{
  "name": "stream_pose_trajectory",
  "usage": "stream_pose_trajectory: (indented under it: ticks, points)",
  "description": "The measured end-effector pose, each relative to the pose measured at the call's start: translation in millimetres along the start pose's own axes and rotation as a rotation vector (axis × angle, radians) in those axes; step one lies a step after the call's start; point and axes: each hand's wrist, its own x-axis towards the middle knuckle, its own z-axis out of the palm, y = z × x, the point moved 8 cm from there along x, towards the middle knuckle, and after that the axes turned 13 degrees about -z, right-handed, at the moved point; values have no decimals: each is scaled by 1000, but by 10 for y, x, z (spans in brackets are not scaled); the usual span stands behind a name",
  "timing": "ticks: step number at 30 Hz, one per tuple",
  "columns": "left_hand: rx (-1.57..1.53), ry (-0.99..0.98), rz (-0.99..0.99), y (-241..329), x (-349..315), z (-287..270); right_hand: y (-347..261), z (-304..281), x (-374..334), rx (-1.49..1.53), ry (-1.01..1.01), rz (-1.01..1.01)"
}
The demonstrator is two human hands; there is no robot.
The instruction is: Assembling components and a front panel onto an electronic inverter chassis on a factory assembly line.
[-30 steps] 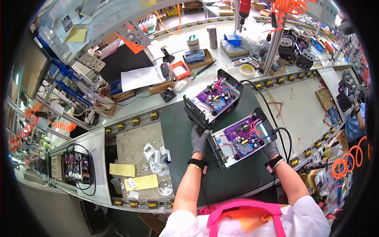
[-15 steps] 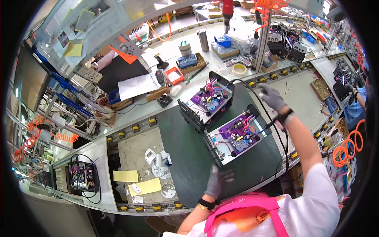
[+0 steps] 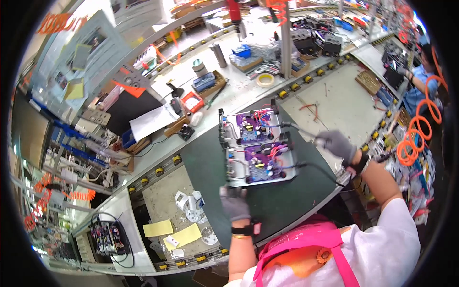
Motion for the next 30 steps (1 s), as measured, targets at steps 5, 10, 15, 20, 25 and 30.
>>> stream_pose_trajectory:
  ticks: [5,10,15,20,25,30]
  points:
    - [219,-224,-5,722,572,-177,-1088,555,-764,113,-43,-68]
    - [674,-231,35,1007,837,-226,-1278,923,-1305,317,25,28]
    - [478,-57,-3,1029,605,-402,-789,754,-1966,25,110,33]
    - [524,193,294,1095,-80,-588,327,-247,-3592,-13,553,541]
    - [902,247,695,815,-992,15,979,-1292,-6101,-492,1251,959]
    - [781,26,572,116,-1553,640,1319,-1939,-8018,-863,1076,1622]
